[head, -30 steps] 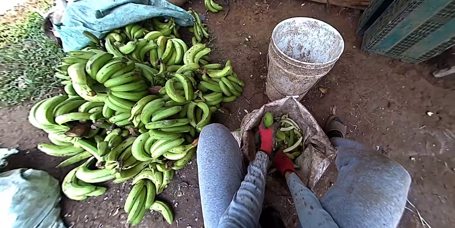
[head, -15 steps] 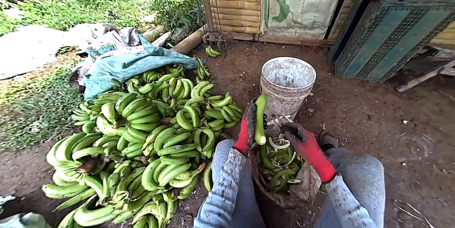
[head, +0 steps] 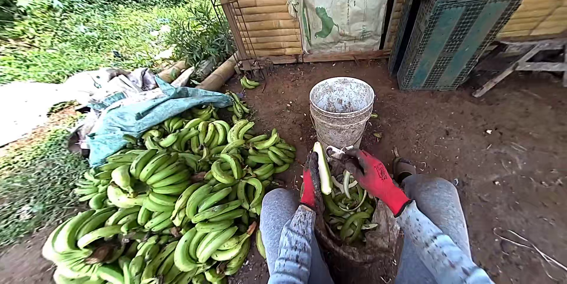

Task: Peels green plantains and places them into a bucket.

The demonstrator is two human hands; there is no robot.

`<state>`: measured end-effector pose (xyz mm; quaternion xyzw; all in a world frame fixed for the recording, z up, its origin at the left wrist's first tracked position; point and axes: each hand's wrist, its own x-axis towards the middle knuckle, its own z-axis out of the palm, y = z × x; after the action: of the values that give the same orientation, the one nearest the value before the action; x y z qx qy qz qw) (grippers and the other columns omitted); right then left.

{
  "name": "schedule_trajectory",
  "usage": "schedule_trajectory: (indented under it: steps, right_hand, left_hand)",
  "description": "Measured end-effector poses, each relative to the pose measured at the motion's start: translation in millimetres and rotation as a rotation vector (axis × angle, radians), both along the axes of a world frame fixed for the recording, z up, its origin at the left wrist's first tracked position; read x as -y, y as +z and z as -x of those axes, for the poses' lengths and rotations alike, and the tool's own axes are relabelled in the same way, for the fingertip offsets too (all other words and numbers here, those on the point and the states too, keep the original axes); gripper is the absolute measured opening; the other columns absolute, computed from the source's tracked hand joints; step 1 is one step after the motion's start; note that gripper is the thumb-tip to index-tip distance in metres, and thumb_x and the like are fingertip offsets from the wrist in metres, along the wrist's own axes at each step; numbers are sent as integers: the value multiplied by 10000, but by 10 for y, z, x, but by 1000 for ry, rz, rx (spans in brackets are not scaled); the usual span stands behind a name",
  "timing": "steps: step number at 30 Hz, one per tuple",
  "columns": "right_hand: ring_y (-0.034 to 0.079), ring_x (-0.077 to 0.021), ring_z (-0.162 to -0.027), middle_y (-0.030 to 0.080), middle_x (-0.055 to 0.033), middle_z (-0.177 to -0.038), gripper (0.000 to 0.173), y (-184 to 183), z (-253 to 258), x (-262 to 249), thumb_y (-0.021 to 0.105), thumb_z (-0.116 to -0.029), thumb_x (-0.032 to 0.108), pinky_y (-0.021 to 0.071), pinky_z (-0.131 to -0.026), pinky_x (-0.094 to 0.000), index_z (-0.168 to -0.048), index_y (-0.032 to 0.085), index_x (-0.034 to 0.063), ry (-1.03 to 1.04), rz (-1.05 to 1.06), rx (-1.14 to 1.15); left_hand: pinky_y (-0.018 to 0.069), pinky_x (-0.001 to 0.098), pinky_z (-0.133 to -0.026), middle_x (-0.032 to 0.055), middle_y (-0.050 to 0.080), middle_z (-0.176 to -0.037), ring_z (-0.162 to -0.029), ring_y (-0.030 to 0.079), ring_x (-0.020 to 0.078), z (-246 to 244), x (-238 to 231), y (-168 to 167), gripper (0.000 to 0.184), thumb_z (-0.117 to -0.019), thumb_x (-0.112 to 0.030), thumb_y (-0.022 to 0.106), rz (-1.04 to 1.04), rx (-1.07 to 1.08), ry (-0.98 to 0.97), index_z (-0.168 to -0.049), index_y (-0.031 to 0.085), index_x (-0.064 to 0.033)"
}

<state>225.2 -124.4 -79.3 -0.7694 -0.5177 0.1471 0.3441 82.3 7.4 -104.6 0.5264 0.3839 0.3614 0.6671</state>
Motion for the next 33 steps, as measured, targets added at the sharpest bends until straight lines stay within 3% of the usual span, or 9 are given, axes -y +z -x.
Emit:
schedule_trajectory:
  steps: [3,5,7,9,15,18,23,28,33]
  right_hand:
    - [633,-362,-1205,654,-206,-1284,407,-49,251,153,561,-1007,278,496,-1038,-527,-1359,641,89,217,102,62]
    - [560,-451,-1280,593,-277,-1355,442,9,199,57,564,-987,193,437,-1074,-587,-1412,601,76,172,190,114]
    - [537,-459,-1306,587,-269,-1373,448,4,-43,-117,555,-1002,198,421,-1086,-604,-1446,585,142,-10,222,148]
    - [560,-459,-1282,591,-268,-1363,434,-7,-297,-229,558,-1019,185,457,-1038,-614,-1451,567,149,-200,224,122]
    - [642,-341,-1194,647,-196,-1310,435,-113,230,49,585,-992,270,502,-1039,-522,-1393,624,104,-18,86,-43]
    - [621,-411,-1215,636,-237,-1319,447,-191,552,130,628,-967,294,501,-1024,-560,-1370,651,101,73,105,49]
    - [648,-450,-1161,640,-278,-1293,428,-105,465,-6,571,-978,182,518,-965,-605,-1377,630,40,0,122,126]
    - [615,-516,-1181,608,-324,-1318,411,-310,333,8,611,-971,129,486,-973,-671,-1373,633,47,0,56,193]
    - [577,-523,-1245,607,-337,-1322,393,-379,-8,-227,505,-1055,168,415,-1057,-685,-1408,593,20,-23,33,160]
  left_hand:
    - [579,321,-693,102,662,-918,-763,657,162,-63,-78,-2,480,-1131,-380,276,116,207,5,-1243,577,-23]
    - [586,316,-692,94,662,-916,-769,663,158,-3,-38,-58,479,-1134,-357,234,143,252,-130,-1241,558,-22]
    - [584,324,-795,107,683,-1025,-881,672,152,103,-4,-128,406,-1127,-273,312,36,11,-321,-1298,574,-14]
    - [536,411,-982,139,689,-1206,-1084,668,191,159,26,-139,434,-1103,-345,417,-121,-388,-369,-1354,607,-46]
    - [547,379,-883,199,658,-1116,-963,648,209,13,-23,-50,416,-1119,-281,398,12,-154,241,-1318,565,44]
    - [521,431,-926,252,634,-1167,-1020,629,272,20,-52,-104,431,-1124,-265,379,52,-133,420,-1323,550,77]
    - [568,313,-739,54,656,-942,-824,645,130,14,31,-296,451,-1122,-396,258,136,338,159,-1213,575,-89]
    - [418,401,-1114,235,534,-1439,-1306,537,263,107,97,126,478,-1137,-262,306,7,-219,-13,-1504,415,24]
    - [380,407,-1164,261,555,-1428,-1355,521,301,108,282,47,413,-1086,-122,446,-299,-406,-310,-1445,489,76]
